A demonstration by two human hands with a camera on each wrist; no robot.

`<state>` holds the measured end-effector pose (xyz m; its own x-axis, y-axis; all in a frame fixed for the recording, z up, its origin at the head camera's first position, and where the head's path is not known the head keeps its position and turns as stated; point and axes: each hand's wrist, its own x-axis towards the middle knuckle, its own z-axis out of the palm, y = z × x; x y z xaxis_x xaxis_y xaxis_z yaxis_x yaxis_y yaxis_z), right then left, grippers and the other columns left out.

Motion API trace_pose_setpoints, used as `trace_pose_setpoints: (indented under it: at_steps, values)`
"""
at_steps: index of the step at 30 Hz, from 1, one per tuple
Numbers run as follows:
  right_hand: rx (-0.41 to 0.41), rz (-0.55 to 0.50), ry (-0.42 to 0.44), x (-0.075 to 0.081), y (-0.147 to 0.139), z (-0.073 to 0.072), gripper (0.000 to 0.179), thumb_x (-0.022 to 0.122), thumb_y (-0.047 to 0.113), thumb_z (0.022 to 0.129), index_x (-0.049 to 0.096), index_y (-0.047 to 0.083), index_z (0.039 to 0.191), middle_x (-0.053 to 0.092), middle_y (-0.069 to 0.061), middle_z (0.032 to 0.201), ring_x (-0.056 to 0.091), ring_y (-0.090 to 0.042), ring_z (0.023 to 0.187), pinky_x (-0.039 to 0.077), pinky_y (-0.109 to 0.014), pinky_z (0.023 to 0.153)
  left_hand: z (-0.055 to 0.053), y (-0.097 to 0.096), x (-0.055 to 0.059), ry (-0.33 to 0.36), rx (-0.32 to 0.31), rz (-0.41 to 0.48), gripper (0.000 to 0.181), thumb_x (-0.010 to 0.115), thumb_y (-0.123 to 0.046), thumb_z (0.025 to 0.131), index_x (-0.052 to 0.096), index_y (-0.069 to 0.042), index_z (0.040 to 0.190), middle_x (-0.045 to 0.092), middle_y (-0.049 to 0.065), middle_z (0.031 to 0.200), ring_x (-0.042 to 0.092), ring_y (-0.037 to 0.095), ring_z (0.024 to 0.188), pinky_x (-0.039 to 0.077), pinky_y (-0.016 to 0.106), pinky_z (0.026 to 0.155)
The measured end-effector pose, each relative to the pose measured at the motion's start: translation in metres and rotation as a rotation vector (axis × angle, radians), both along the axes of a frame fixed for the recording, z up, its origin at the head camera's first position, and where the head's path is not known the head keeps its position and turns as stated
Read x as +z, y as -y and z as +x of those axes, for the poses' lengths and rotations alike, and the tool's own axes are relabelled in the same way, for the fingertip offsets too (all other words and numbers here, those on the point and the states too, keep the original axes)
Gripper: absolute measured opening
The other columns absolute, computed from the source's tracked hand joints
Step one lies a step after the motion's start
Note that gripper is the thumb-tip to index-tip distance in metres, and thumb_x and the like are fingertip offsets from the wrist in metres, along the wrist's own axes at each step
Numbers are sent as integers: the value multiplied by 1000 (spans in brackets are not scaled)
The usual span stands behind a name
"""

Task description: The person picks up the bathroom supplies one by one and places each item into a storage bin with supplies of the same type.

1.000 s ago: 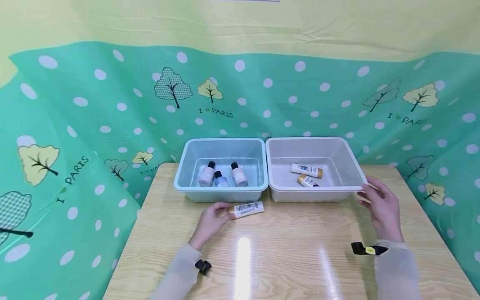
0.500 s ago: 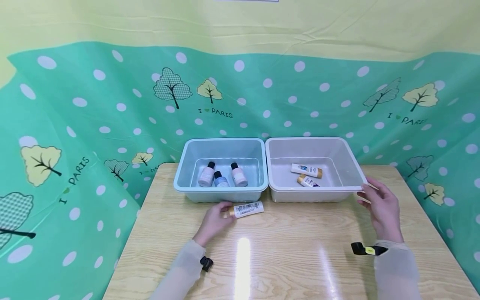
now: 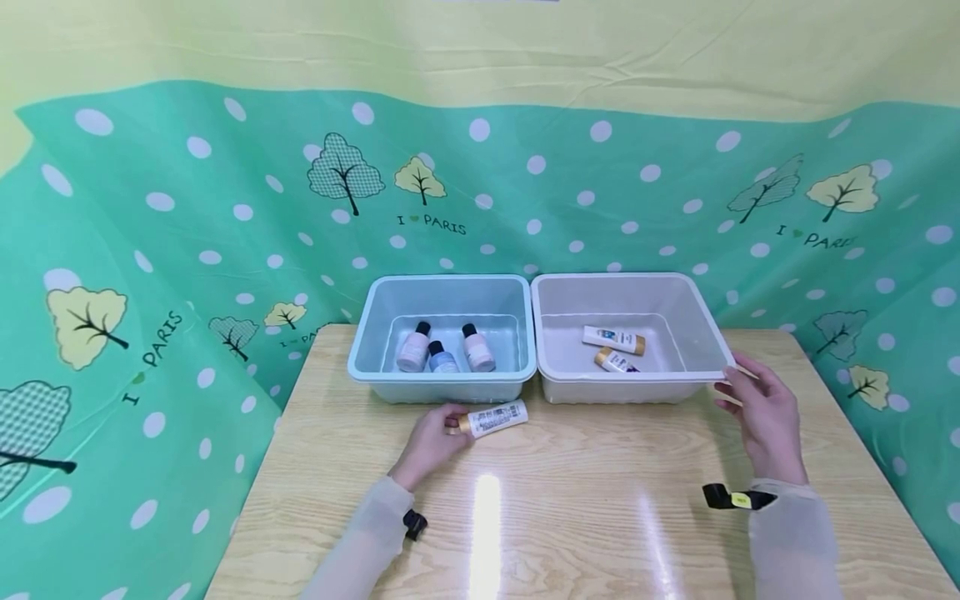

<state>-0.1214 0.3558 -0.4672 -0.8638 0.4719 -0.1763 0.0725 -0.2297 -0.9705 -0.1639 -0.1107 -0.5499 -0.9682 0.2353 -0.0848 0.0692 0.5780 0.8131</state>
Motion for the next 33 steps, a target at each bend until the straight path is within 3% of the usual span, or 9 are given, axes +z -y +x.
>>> trace_pose_setpoints:
  at_steps: [11, 19, 24, 33]
  values:
    - [-5, -6, -3, -1, -1, 0, 52, 71, 20, 81, 53, 10, 129, 54, -3, 112, 63, -18, 88, 54, -27, 63, -2, 0, -2, 45, -44, 75, 49, 78, -10, 70, 60, -5, 116, 61, 2, 98, 60, 12, 81, 51, 22, 68]
    - [-2, -4, -10, -2, 0, 0, 52, 72, 20, 81, 53, 10, 129, 55, -3, 112, 63, -18, 87, 54, -27, 63, -3, 2, -5, 119, -40, 127, 47, 79, -20, 72, 62, -8, 114, 63, 4, 102, 61, 13, 81, 52, 24, 66]
    - [-3, 4, -4, -1, 1, 1, 53, 72, 21, 81, 54, 11, 129, 55, -3, 115, 63, -18, 87, 54, -27, 64, -5, 3, -9, 224, 2, 260, 45, 80, -22, 71, 64, -8, 110, 64, 5, 101, 62, 17, 85, 54, 27, 68]
    - [-1, 3, -6, -2, 1, 0, 52, 71, 21, 81, 53, 10, 130, 54, -3, 114, 63, -18, 88, 55, -28, 64, 2, -2, -8, 471, 33, 601, 46, 79, -7, 71, 61, 3, 112, 61, 15, 93, 64, 26, 85, 53, 36, 75]
